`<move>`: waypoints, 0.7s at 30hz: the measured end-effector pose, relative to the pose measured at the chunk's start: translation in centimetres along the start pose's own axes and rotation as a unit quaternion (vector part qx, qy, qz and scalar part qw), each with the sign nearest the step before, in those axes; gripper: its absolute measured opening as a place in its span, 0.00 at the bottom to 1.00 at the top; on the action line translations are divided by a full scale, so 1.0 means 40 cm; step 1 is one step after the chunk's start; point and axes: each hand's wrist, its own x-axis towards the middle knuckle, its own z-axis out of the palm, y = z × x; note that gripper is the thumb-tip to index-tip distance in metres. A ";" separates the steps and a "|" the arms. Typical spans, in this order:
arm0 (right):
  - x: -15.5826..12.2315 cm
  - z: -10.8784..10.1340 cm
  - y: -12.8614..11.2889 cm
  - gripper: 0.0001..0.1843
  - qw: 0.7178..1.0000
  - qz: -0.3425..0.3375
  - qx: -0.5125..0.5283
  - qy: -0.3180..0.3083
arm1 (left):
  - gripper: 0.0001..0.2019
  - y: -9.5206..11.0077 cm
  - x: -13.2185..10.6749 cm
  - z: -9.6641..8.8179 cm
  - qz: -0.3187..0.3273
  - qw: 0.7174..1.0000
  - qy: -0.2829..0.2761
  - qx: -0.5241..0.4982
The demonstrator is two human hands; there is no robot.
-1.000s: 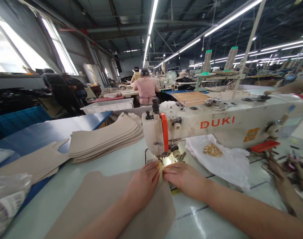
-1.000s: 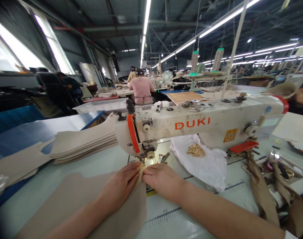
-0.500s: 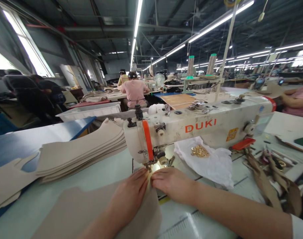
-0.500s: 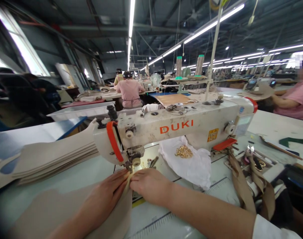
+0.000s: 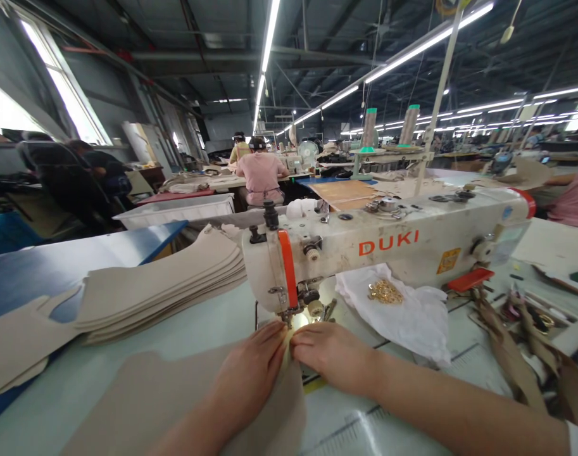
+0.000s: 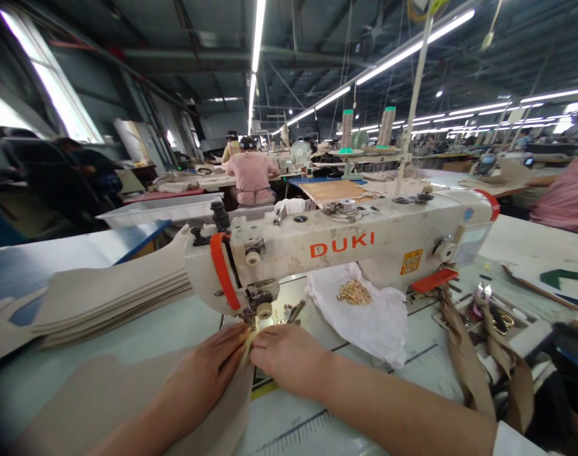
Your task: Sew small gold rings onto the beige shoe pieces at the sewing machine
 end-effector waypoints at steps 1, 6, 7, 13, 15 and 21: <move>-0.001 0.002 0.000 0.05 1.000 0.000 0.003 0.003 | 0.16 0.001 0.000 -0.001 0.001 1.000 0.001 -0.001; 0.001 0.003 0.006 0.04 1.000 0.008 0.017 0.007 | 0.15 0.007 0.012 -0.003 -0.004 1.000 0.004 -0.010; 0.001 0.001 0.007 0.04 1.000 0.010 0.016 0.006 | 0.15 0.007 0.014 -0.002 -0.008 1.000 0.003 -0.013; -0.002 0.004 -0.027 0.04 1.000 -0.023 -0.004 0.006 | 0.16 0.034 -0.040 -0.027 -0.063 0.997 -0.051 -0.002; -0.004 0.017 -0.048 0.03 0.998 -0.051 -0.013 0.016 | 0.16 0.054 -0.078 -0.048 -0.083 0.994 -0.072 -0.006; -0.007 0.046 -0.078 0.06 0.994 -0.100 -0.008 0.054 | 0.18 0.104 -0.131 -0.095 -0.145 0.984 -0.099 -0.029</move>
